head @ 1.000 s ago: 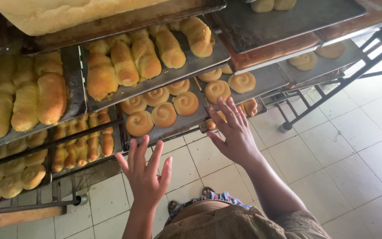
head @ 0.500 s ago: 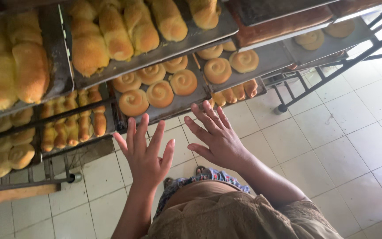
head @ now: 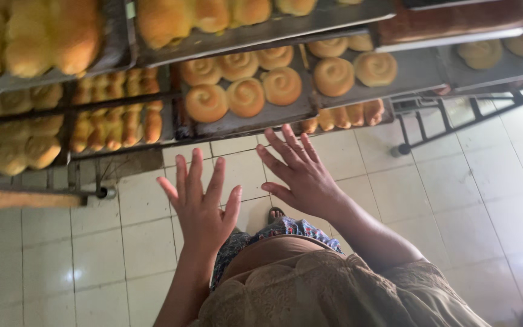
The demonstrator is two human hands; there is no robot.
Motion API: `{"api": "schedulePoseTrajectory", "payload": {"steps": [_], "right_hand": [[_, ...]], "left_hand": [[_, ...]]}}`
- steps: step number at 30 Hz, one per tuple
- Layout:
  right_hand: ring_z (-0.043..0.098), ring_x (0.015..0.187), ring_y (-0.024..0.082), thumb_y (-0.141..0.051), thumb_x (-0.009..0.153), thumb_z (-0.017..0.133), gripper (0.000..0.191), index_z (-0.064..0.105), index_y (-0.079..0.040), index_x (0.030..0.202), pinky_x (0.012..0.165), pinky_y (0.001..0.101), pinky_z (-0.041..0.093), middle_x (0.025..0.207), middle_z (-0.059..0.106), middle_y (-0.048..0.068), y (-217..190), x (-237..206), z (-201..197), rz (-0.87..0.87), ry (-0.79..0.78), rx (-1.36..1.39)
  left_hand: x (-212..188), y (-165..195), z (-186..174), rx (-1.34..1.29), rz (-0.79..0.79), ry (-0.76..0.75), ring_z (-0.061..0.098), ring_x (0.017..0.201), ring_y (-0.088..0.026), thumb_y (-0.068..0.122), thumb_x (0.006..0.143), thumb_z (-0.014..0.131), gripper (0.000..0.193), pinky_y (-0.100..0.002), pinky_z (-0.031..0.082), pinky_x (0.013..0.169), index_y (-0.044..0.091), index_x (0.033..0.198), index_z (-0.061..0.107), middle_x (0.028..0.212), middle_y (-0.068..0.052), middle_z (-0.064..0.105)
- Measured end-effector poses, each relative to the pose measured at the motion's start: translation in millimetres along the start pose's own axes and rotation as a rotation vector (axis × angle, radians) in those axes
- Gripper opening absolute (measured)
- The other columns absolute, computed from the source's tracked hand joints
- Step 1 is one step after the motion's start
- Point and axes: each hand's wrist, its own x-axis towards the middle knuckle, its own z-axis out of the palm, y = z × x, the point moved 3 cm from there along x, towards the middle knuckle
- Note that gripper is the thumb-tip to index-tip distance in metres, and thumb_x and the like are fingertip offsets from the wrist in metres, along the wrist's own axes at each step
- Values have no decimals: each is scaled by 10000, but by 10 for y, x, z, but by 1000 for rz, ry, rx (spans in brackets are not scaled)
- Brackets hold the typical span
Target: The person arranges bread rolls inside a clear plastic bag lined over a red tray, gathers and ties the bag closed over the rolls, then carries the tray to a rack. They then scrape residue off a dirty baking tray with a plastic scraper and place the tray on the rack.
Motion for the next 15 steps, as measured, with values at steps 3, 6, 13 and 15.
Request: {"api": "schedulePoseTrajectory", "payload": {"steps": [3, 6, 13, 15], "right_hand": [[182, 1557, 407, -492, 940, 674, 735, 432, -163, 1550, 1227, 597, 185, 1673, 264, 148, -73, 72, 110, -28, -29, 1], [179, 1573, 418, -460, 951, 665, 729, 430, -147, 1566, 1248, 581, 200, 1688, 260, 154, -163, 167, 166, -76, -22, 50], [166, 1583, 400, -444, 931, 660, 764, 406, -108, 1568, 1241, 581, 200, 1695, 249, 162, -730, 453, 453, -148, -48, 24], [158, 1595, 399, -448, 943, 652, 761, 396, -105, 1572, 1252, 575, 197, 1701, 245, 163, -1003, 500, 626, -210, -60, 55]], "left_hand": [[-176, -110, -104, -2, -72, 13, 221, 1563, -464, 379, 989, 679, 620, -728, 19, 1215, 137, 1531, 502, 1662, -222, 302], [-329, -279, -235, 55, -142, 33, 218, 1558, -466, 397, 978, 680, 683, -755, 38, 1192, 139, 1566, 448, 1668, -230, 270], [-755, -624, -659, 88, -252, 66, 192, 1582, -430, 434, 961, 684, 765, -788, 32, 1179, 190, 1606, 350, 1697, -183, 222], [-943, -741, -818, 97, -282, 64, 180, 1590, -416, 442, 960, 687, 768, -794, 20, 1172, 208, 1607, 346, 1707, -156, 204]]}}
